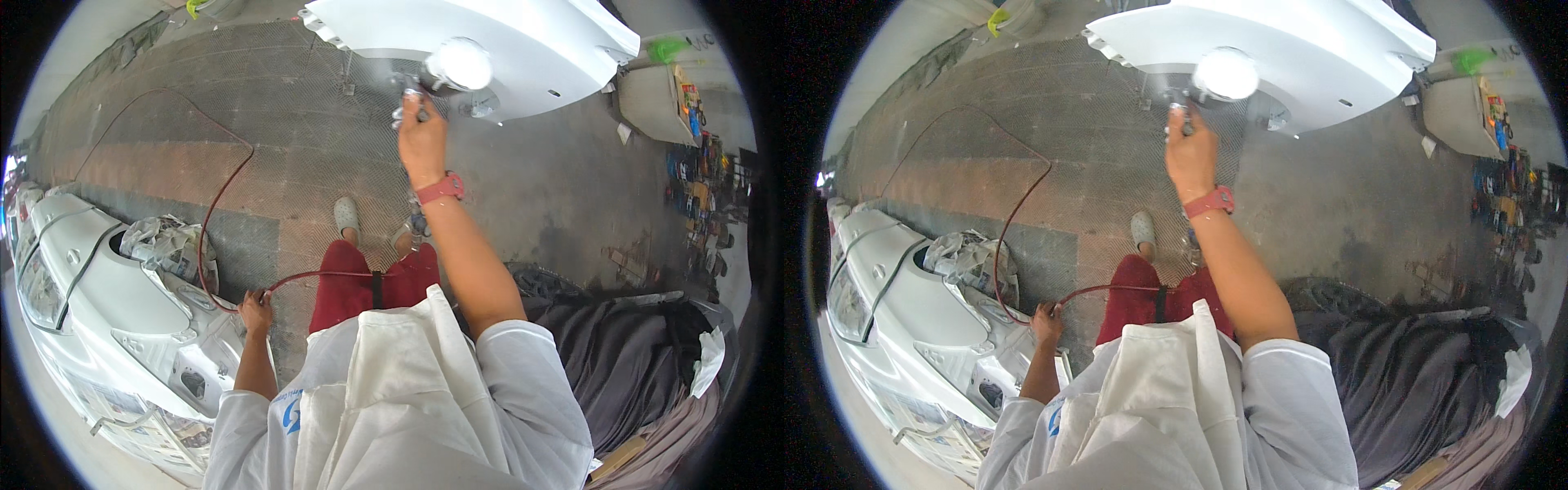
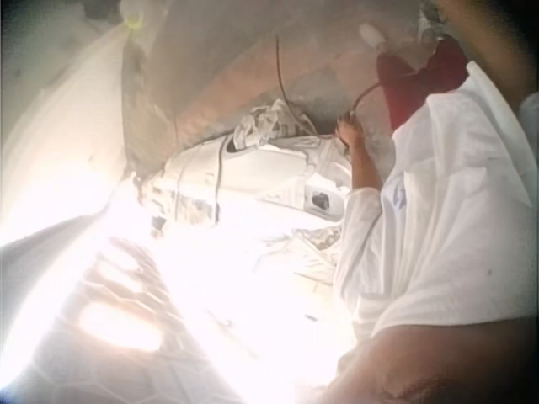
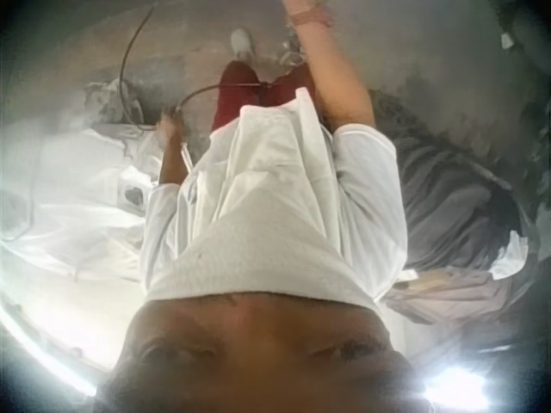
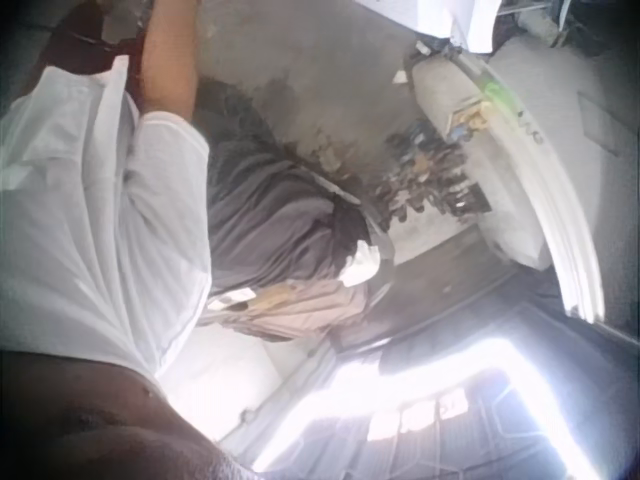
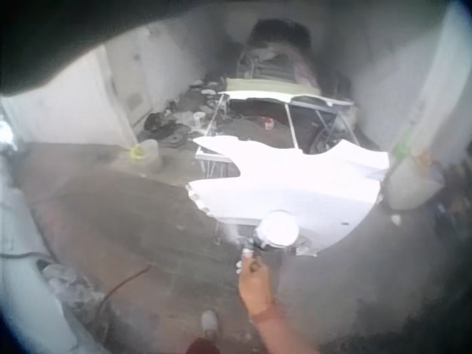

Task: The person uses a spray gun to apply white paint to a car bumper and then to a car door. They move around the parts to cover different areas, holding the spray gun in the right hand and the hose in the left.

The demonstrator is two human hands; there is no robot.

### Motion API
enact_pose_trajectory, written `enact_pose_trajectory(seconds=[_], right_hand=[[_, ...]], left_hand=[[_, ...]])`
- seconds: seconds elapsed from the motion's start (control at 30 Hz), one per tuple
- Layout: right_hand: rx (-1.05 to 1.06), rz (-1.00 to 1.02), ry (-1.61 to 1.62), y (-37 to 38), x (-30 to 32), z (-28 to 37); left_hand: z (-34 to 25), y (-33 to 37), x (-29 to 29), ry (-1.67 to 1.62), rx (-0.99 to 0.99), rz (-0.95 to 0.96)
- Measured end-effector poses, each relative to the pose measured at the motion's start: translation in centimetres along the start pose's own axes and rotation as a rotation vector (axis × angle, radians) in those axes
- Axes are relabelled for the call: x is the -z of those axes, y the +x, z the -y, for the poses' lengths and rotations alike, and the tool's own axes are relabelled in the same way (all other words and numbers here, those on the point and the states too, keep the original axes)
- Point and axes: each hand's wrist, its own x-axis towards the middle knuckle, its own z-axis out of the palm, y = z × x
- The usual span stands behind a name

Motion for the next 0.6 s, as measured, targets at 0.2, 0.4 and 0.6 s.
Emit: enact_pose_trajectory(seconds=[0.2,0.4,0.6], right_hand=[[-0.056,0.156,0.131,2.5,-2.6,3.5],[-0.104,-0.045,0.034,5.1,7.6,1.4],[-0.333,-0.243,-0.035,6.1,22.2,-4.1]], left_hand=[[2.7,-0.9,-0.3,0.019,0.032,0.009],[-0.3,-0.8,-1.4,-0.051,-0.079,0.068],[-9.2,-1.0,-1.6,-0.070,-0.297,0.121]])
